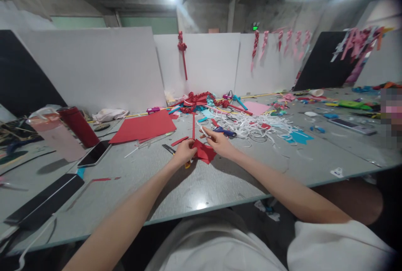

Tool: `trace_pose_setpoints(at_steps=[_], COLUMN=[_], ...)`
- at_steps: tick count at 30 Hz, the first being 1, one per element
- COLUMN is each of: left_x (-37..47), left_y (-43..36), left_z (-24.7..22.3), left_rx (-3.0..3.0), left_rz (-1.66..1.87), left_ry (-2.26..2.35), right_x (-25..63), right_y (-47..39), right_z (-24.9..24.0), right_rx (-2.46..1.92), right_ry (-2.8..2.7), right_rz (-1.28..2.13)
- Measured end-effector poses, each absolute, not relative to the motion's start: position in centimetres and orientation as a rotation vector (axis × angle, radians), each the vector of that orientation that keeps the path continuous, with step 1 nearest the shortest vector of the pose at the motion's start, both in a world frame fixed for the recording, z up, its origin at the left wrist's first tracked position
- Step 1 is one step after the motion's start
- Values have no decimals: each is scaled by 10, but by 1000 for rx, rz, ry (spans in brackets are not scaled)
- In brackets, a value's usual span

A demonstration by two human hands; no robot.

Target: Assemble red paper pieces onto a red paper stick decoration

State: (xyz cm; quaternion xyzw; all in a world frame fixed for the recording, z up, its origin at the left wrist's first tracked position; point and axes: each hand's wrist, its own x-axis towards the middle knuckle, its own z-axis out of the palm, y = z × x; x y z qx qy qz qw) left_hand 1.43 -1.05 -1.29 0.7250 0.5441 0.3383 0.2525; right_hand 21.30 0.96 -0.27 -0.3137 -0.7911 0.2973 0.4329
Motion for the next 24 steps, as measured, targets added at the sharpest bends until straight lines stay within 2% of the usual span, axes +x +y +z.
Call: trace_pose_setpoints(at_steps=[6,14,24], left_x=[15,23,25], left_y=[-14,-22,-26], left_z=[-11,0,3], left_rx=[1935,1975,1956], left_rz=[1134,1366,1464], left_ry=[1485,1239,1122], right_x=[214,210,209], right_y=[12,8,4], right_z=[-7,-10,-10], right_rx=[-727,-517,-495], right_ry=[-1960,-1971,-2021], right_rz=[768,929,835])
